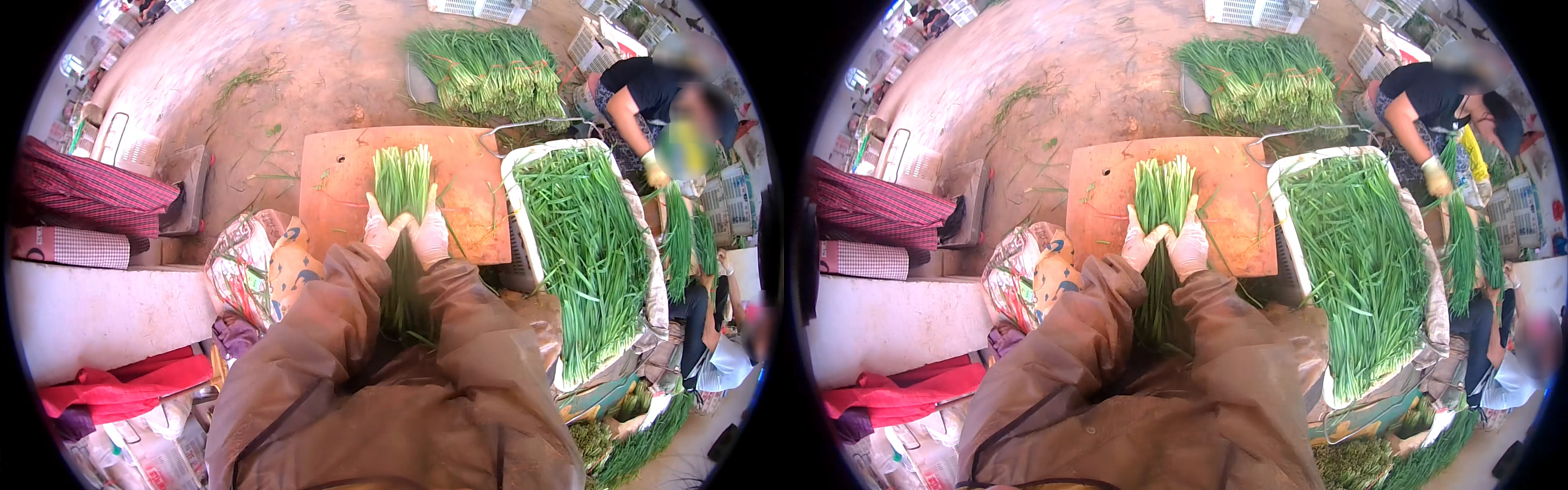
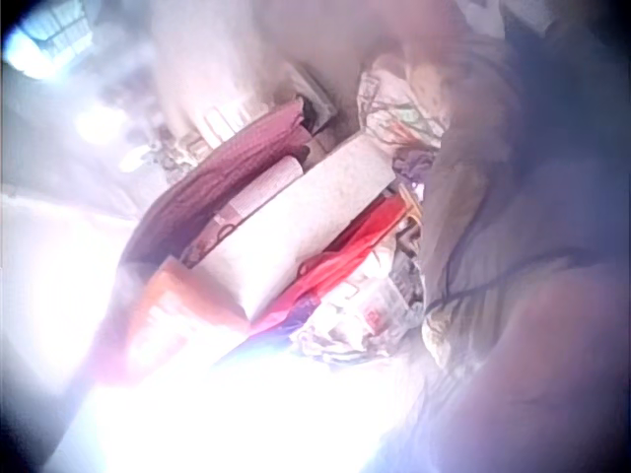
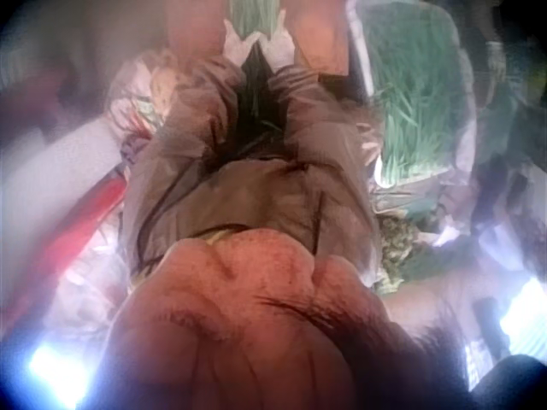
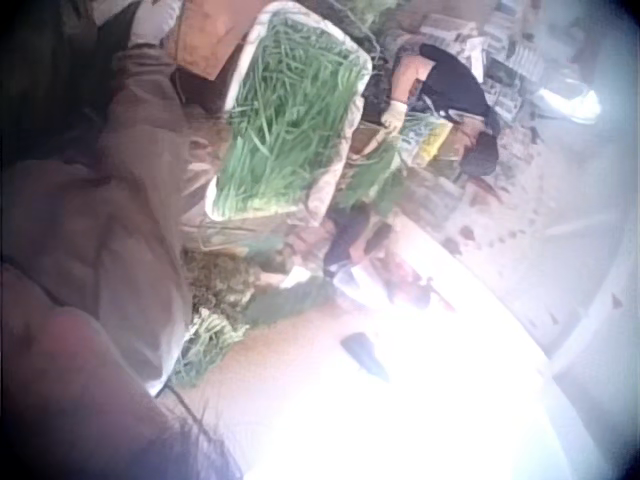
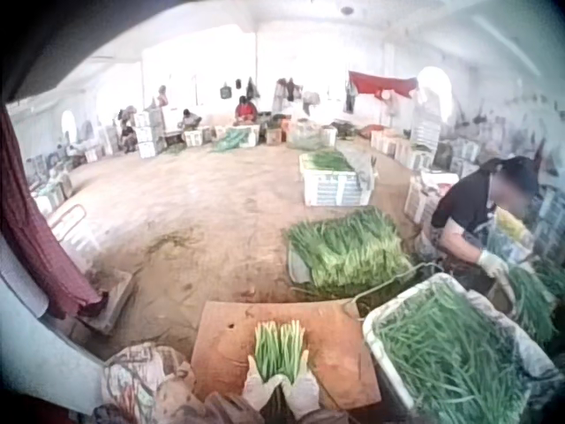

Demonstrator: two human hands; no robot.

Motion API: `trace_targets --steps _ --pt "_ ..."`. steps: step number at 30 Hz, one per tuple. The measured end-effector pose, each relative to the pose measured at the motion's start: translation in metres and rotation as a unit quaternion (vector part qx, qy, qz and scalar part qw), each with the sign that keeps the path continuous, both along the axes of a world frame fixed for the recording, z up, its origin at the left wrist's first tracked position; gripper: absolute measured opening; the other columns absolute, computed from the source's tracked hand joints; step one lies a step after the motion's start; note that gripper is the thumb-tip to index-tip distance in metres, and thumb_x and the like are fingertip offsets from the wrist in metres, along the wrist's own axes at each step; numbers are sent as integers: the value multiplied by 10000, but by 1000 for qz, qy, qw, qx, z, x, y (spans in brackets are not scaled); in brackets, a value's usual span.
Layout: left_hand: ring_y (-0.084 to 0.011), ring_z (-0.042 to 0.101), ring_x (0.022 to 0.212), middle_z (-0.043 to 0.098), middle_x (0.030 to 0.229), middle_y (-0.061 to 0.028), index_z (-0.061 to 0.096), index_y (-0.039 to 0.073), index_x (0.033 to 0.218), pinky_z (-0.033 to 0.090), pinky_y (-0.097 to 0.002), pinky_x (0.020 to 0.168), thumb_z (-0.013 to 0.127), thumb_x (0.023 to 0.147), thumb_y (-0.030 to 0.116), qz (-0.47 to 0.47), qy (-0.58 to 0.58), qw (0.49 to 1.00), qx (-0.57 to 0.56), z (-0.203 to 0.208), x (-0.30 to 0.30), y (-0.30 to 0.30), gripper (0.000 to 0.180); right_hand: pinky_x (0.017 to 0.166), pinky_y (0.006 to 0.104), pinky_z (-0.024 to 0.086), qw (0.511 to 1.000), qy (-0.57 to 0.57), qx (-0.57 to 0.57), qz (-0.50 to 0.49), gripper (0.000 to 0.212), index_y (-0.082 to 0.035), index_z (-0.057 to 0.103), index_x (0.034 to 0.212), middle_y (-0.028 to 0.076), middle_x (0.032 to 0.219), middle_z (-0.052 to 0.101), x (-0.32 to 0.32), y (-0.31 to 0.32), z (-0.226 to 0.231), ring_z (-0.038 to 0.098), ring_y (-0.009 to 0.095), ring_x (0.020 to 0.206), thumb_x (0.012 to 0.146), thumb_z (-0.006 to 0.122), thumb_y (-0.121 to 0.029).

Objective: The person gathers loose green vegetables from a surface and a crate, aligns the stems by hand, and secures them into bundles with red ties.

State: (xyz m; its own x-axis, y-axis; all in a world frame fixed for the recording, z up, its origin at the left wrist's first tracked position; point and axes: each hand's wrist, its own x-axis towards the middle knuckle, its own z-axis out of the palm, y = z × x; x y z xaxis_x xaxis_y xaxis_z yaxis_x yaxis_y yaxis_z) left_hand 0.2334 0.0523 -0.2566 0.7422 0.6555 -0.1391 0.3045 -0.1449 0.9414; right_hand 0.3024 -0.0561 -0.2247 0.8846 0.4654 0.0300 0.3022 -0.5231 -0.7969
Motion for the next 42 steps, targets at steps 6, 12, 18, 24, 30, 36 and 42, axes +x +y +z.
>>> trace_targets --steps 6,12,18,24,30,36,42 --pt "-358 375 1299 349 1397 -303 106 -64 1443 317 -368 1058 727 765 189 24 -55 989 -138 -10 6 -3 954 778 438 482 993 32 83 -81 844 -72 137 1478 298 1090 576 12 -12 15 607 412 919 832 650 -250" --pt "-378 353 1309 339 1398 -317 146 -70 1434 299 -382 1070 708 764 193 9 5 1000 -18 -16 9 -4 913 745 458 491 984 50 -156 -76 870 -155 72 1493 268 1032 601 23 -10 42 623 408 860 837 640 -224" --pt "-369 396 1279 392 1354 -316 148 -84 1427 330 -377 1044 693 767 161 -21 -25 995 -91 -41 12 6 891 877 410 470 996 -78 -24 27 767 -148 155 1485 233 1285 499 11 -4 18 547 371 1106 839 556 -48" --pt "-294 491 1168 472 1281 -246 101 -91 1426 407 -325 964 687 705 62 -51 -69 988 -128 -79 13 21 942 946 393 428 987 35 108 112 756 -122 111 1490 245 1342 445 23 -12 13 503 390 1167 868 538 -87" --pt "-225 566 1014 552 1143 -125 -101 -31 1426 467 -301 873 655 586 -96 -116 17 991 -58 -34 8 13 1131 1020 371 363 988 127 -40 79 770 -127 63 1492 262 1400 366 17 -7 19 396 377 1276 882 533 -134" --pt "-318 451 1205 522 1210 -160 75 17 1445 369 -413 1029 755 562 79 -249 101 963 27 -17 17 17 1116 1017 433 371 993 -3 -57 100 1129 -31 -88 1461 331 1465 163 3 -2 15 372 457 1270 776 647 -546" --pt "-228 508 1117 469 1258 -141 -36 39 1462 443 -338 919 687 623 -93 -395 79 899 -171 67 -3 47 1115 946 423 442 982 -15 -177 61 1224 -39 -98 1462 321 1421 279 -15 10 39 449 436 1206 682 763 -427"
